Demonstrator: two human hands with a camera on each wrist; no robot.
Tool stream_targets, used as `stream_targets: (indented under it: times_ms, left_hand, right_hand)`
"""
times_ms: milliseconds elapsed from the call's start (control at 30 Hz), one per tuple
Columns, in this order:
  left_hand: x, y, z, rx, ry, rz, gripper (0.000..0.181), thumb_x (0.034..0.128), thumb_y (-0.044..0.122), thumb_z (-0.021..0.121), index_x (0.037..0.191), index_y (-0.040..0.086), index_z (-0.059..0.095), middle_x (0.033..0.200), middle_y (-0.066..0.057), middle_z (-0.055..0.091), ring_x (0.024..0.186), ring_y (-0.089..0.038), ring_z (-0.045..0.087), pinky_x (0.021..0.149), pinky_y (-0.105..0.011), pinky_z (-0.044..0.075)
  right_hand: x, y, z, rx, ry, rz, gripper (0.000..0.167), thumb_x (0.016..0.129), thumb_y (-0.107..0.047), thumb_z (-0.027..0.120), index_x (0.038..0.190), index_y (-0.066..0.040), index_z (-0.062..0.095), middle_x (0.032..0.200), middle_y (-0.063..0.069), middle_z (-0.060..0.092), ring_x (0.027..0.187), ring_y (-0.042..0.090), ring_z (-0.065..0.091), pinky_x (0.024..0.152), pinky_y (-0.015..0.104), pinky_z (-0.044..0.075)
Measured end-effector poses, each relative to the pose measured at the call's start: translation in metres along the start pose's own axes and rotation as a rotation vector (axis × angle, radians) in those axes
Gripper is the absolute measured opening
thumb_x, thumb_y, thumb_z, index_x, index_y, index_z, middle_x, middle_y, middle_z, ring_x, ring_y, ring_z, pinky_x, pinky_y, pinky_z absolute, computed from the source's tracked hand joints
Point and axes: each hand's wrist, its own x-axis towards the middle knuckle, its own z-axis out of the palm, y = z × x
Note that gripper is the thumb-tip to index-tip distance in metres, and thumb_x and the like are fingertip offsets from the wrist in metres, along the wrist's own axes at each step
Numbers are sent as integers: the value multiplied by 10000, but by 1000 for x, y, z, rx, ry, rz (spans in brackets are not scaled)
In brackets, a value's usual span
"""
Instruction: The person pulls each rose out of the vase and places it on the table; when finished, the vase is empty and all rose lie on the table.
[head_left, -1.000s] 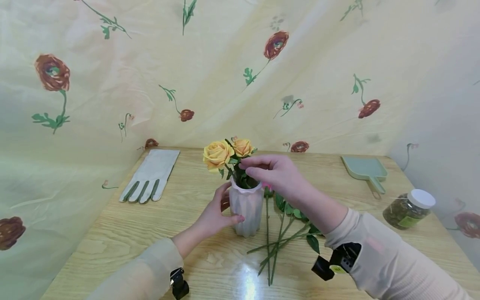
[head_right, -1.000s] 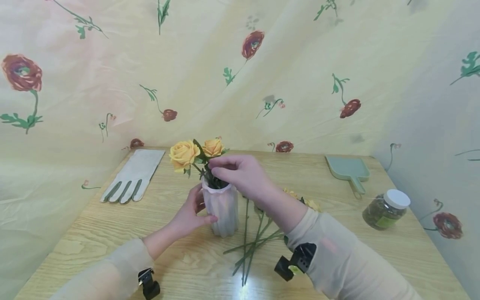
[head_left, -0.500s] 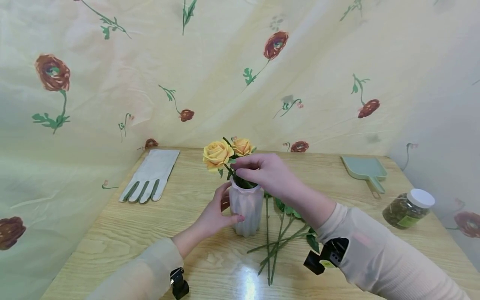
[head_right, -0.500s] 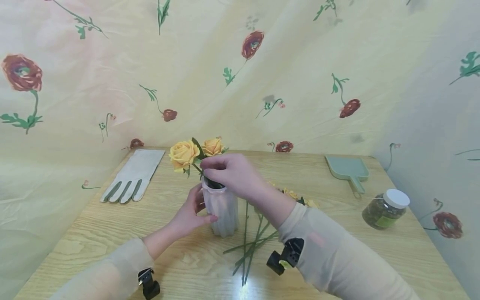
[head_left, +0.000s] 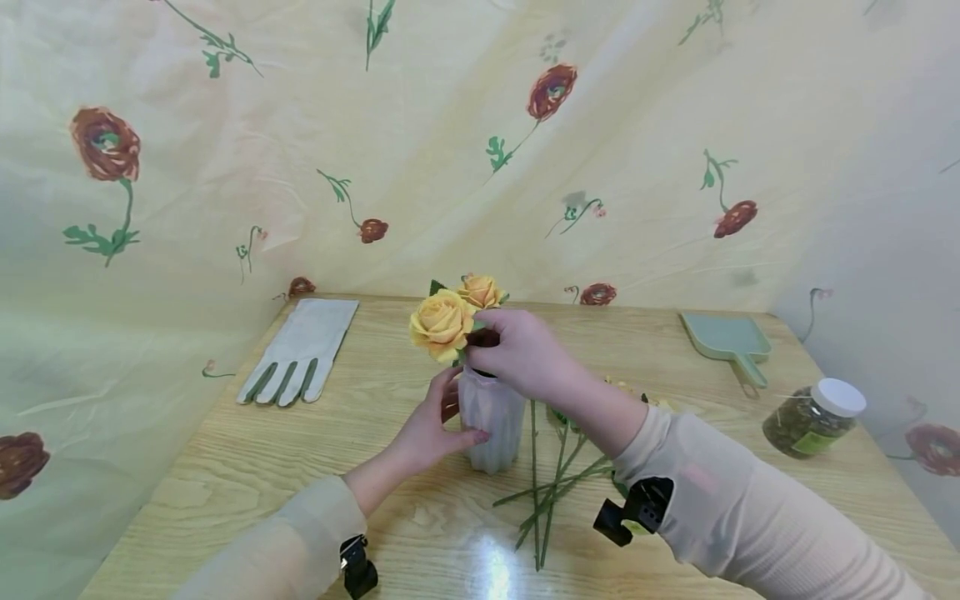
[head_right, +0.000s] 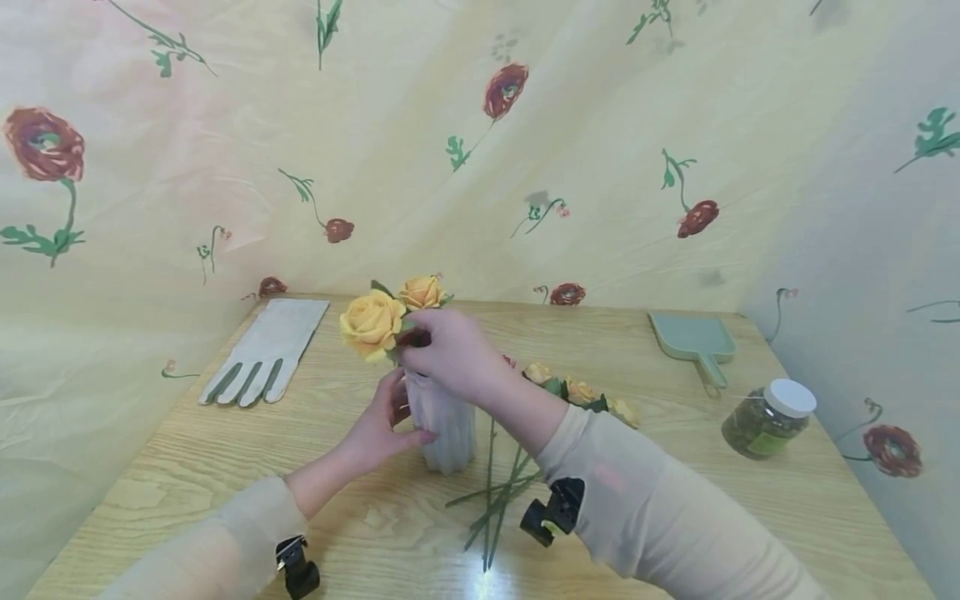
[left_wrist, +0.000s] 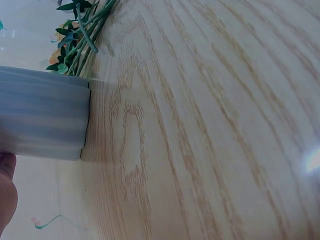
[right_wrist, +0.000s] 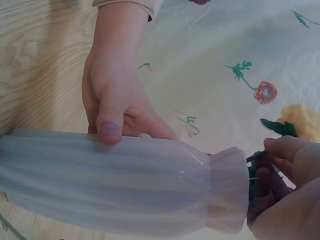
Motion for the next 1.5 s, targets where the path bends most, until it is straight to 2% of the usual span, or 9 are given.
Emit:
stream_targets:
  times_ms: [167, 267, 400, 533, 800, 933, 1100, 1300, 1500]
  left_hand:
    - [-3, 21, 0, -11, 5, -49, 872, 788, 26, 745, 1441, 90, 170, 1350, -219, 422, 1258, -339, 416, 1051, -442, 343]
    - [-3, 19, 0, -16, 18, -68, 799, 779, 42, 757, 1384, 68, 234, 1306, -195, 459, 1239, -324, 439, 1050, -432, 348]
    - [1, 2, 1, -43, 28, -77, 762, 769, 89, 778, 1339, 102, 271, 1305, -153, 465, 1240, -290, 441, 1056, -417, 343]
    - [1, 3, 1, -37, 39, -69, 831, 764, 136, 790, 1395, 154, 248, 1326, -150, 454, 1237, -302, 446, 1051, -436, 346]
    - [1, -2, 2, -22, 38, -2, 911, 757, 67, 782, 1449, 197, 204, 1368, -182, 427, 1232, -319, 450, 1043, -432, 356]
    - [0, -1, 1, -35, 30, -7, 910, 761, 76, 781, 1450, 197, 199, 1379, -193, 412, 1239, -329, 440, 1048, -437, 349]
    - [0, 0, 0, -40, 21, -34, 905, 771, 105, 779, 1451, 217, 192, 1397, -188, 395, 1255, -329, 424, 1057, -440, 336]
    - [0, 1, 0, -42, 10, -40, 894, 780, 97, 769, 1451, 220, 192, 1407, -191, 383, 1269, -328, 408, 1068, -434, 320]
    - [0, -1, 0, -29, 10, -44, 903, 777, 108, 774, 1451, 246, 189, 1415, -178, 378, 1265, -320, 413, 1066, -420, 326]
  right_hand:
    - [0, 0, -1, -3, 53, -16, 127, 846, -73, 642, 963, -59, 691, 792, 15, 651, 675, 133, 545, 586, 269, 465]
    - [-1, -1, -5, 34, 100, -38, 144, 837, -90, 677, 962, -18, 690, 817, 42, 666, 696, 151, 548, 599, 273, 476]
    - [-5, -6, -18, 89, 134, -22, 207, 838, -86, 671, 1037, -32, 685, 831, 59, 669, 652, 164, 511, 563, 276, 451]
    - [-8, -9, -35, 171, 154, 19, 253, 853, -58, 638, 1102, -32, 673, 990, 81, 688, 834, 180, 588, 734, 307, 502]
    - [-18, -8, -67, 445, 193, -36, 351, 890, 13, 577, 1237, 59, 546, 1043, 101, 641, 930, 220, 603, 776, 318, 523]
    - [-25, -2, -80, 664, 214, -76, 375, 910, 33, 554, 1279, -26, 542, 1030, 83, 606, 931, 193, 600, 779, 292, 524]
    - [-30, 5, -92, 931, 259, -150, 385, 890, 96, 547, 1208, -112, 609, 936, 88, 611, 852, 184, 627, 740, 270, 543]
    - [-36, 16, -107, 1109, 257, -287, 344, 883, 110, 554, 1190, -37, 601, 908, 130, 603, 845, 227, 631, 749, 297, 548]
    - [-43, 25, -120, 1280, 316, -430, 158, 884, 146, 517, 989, 78, 613, 887, 196, 634, 818, 294, 647, 739, 334, 556]
